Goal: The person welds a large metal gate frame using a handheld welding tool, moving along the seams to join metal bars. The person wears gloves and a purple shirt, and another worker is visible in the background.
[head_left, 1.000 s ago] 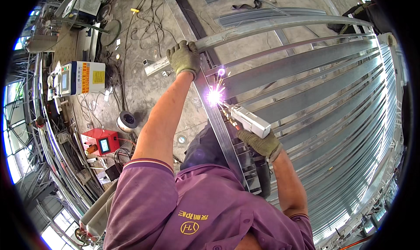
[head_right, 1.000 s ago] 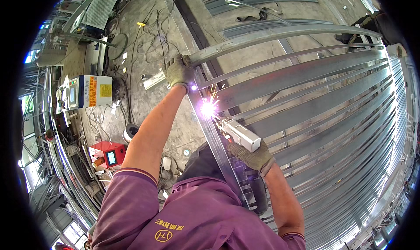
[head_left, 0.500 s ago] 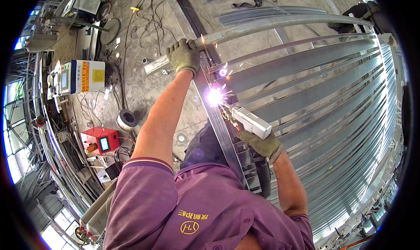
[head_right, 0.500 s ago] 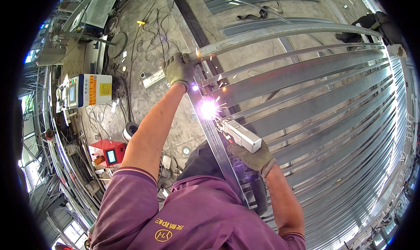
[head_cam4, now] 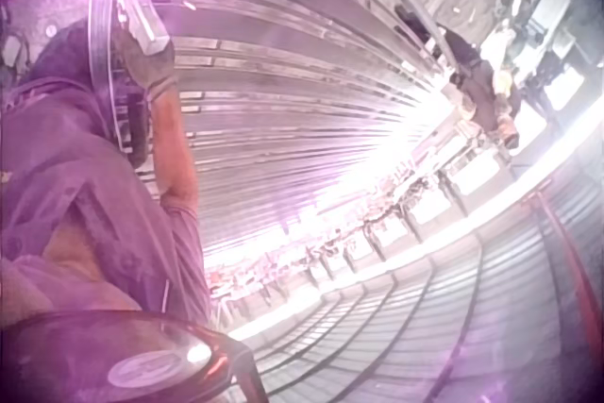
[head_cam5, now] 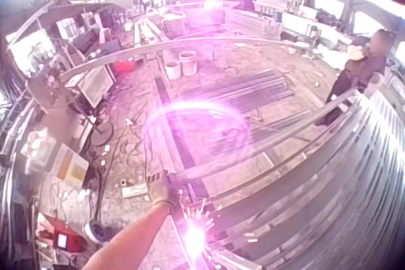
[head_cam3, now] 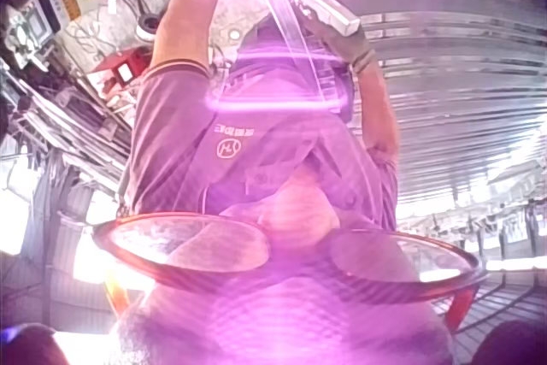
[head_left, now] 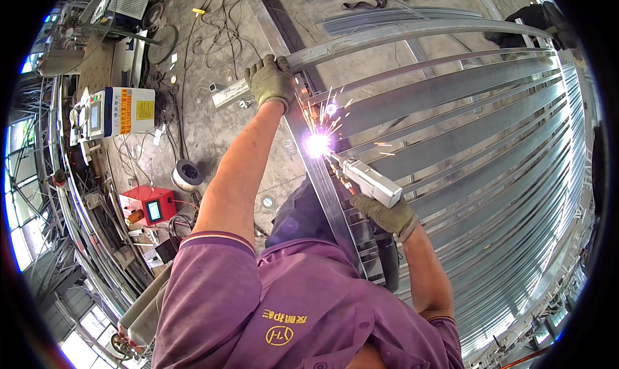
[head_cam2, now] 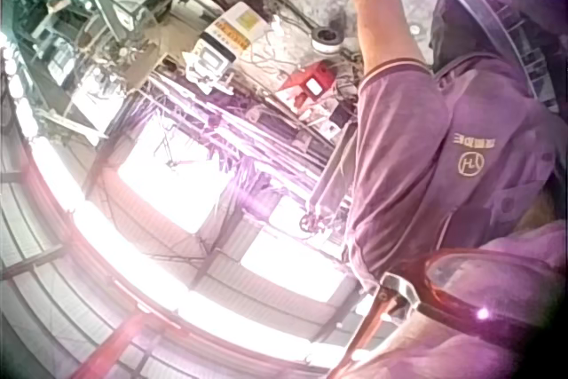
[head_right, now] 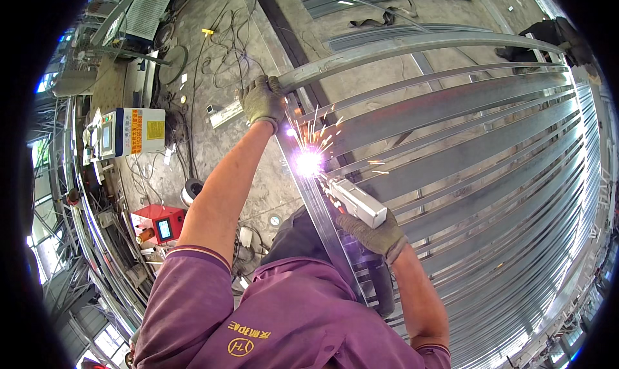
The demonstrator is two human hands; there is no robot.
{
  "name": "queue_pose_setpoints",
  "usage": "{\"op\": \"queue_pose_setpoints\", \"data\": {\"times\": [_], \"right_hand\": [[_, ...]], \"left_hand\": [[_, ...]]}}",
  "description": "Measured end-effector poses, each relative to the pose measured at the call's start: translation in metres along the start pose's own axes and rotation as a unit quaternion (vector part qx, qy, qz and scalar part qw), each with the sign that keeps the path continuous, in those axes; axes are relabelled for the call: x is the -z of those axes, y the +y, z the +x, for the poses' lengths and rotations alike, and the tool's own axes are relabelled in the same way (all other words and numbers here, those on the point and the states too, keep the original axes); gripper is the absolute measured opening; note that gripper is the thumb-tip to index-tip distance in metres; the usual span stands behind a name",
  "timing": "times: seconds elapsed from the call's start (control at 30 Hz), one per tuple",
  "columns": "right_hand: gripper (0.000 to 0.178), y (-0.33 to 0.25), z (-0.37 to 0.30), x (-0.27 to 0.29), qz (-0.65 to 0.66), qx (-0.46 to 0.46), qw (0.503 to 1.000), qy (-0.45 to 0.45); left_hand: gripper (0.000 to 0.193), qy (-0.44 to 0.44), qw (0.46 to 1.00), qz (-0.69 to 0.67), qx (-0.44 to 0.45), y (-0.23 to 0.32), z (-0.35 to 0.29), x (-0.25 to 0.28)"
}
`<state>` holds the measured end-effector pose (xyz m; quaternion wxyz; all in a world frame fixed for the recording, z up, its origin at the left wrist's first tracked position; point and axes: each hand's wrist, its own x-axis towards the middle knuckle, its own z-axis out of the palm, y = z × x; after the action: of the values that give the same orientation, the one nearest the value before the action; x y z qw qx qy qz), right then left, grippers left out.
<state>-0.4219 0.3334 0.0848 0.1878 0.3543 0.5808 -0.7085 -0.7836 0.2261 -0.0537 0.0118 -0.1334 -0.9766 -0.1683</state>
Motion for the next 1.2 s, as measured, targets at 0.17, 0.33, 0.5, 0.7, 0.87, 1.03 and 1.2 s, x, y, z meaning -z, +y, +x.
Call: {"op": "queue_pose_setpoints", "data": {"times": [0.17,0.33,0.5,0.7,0.87,1.03,1.2], "right_hand": [[0.054,0.010,0.001,0.003,-0.002,-0.016,1.000,0.004],[0.054,0.015,0.002,0.004,-0.018,-0.022,1.000,-0.007],[0.055,0.010,-0.001,0.003,-0.021,-0.022,1.000,-0.008],[0.053,0.001,-0.007,0.001,-0.043,-0.018,0.999,-0.012],[0.052,-0.001,-0.017,-0.001,-0.049,-0.032,0.998,-0.008],[0.042,-0.024,-0.025,0.014,0.018,0.055,0.998,0.023],[0.029,-0.068,0.015,0.014,0.016,0.101,0.993,0.057]], "left_hand": [[0.044,0.000,1.000,-0.011,-0.001,0.000,-0.001,0.001],[0.043,0.009,1.000,-0.010,-0.004,-0.001,-0.001,-0.002],[0.042,0.004,1.000,-0.014,-0.004,-0.002,0.001,-0.003],[0.041,0.017,1.000,-0.008,-0.010,-0.003,0.001,-0.004],[0.042,0.020,0.999,-0.035,-0.008,-0.004,0.001,-0.004],[0.044,0.033,0.995,-0.092,-0.013,-0.005,0.000,-0.001],[0.044,0.051,0.992,-0.115,-0.006,-0.013,0.003,-0.012]]}}
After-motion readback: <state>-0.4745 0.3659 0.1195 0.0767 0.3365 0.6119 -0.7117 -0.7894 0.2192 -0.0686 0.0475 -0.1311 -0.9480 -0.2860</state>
